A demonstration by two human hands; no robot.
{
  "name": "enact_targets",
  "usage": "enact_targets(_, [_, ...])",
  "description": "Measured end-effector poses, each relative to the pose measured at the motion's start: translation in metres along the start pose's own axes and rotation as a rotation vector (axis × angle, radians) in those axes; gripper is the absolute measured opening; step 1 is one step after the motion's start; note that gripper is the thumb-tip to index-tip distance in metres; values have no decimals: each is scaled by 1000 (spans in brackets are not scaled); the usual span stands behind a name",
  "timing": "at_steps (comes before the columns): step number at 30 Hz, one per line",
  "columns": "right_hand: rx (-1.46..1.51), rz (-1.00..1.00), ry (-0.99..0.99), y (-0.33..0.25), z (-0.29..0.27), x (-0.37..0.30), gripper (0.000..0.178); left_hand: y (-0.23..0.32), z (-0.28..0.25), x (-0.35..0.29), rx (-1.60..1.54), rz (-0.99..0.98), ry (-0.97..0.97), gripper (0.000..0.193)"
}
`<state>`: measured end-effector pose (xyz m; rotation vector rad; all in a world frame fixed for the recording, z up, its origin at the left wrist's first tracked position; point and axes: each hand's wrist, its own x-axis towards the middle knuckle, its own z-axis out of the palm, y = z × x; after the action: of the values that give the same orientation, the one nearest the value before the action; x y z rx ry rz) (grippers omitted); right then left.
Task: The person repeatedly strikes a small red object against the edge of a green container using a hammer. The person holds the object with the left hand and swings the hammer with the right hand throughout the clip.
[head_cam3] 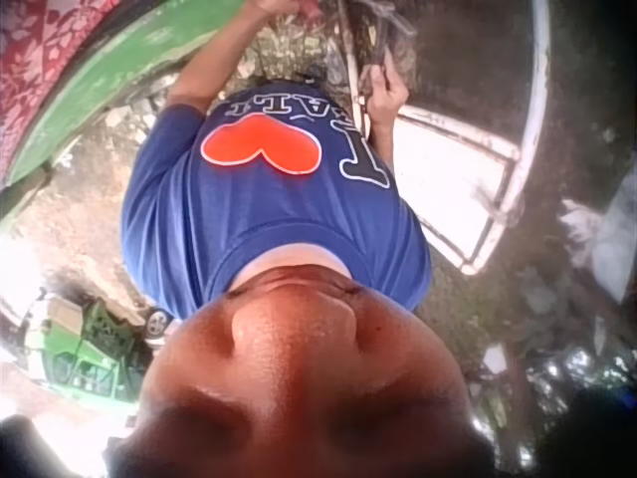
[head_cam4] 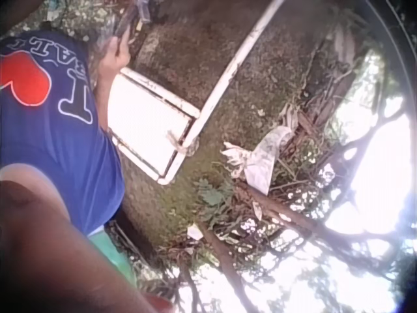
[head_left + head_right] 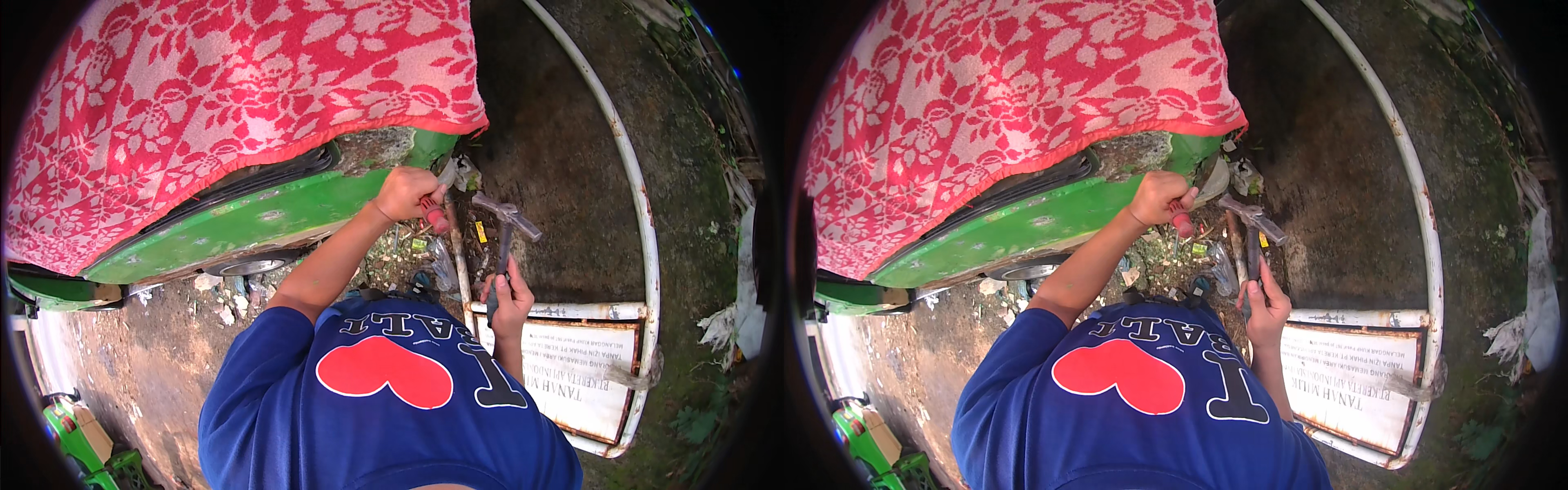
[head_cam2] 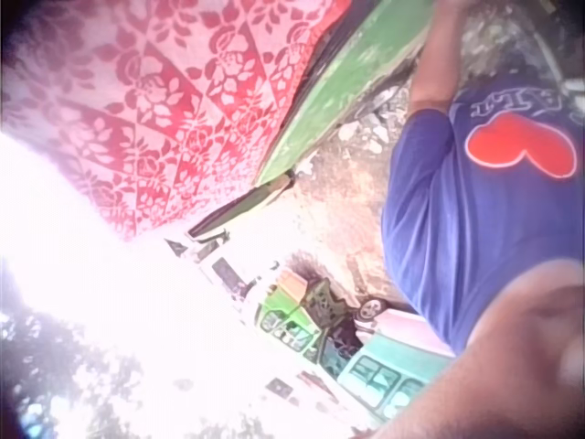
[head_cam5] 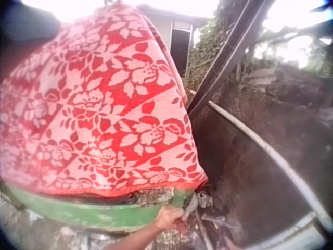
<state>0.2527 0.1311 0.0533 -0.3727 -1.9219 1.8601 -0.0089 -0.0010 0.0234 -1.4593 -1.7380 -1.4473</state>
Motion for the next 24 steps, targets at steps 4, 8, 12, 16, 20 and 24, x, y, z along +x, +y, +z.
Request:
enact_targets(4, [-180,-121,24,-11,5,-5,41,0,3,0,19,-37,-6,37])
enact_targets(8, [-177,-475,27,-27,13,-11,33,-1,5,0,12,-75,31,36])
enact_targets(12, [-664,-519,-99,-20,6,-1,31,-4,8,2,40,-102,52,36])
enact_targets(16, [-432,-428,-5,-16,9,-3,34,-2,11,1,22,-110,63,37])
enact_targets(20, [-467,-445,-35,-11,5,-2,38,-4,10,1,29,-112,47,37])
enact_targets(24, [-443,-188,-26,-17,8,-1,35,3,9,-3,1,-104,16,36])
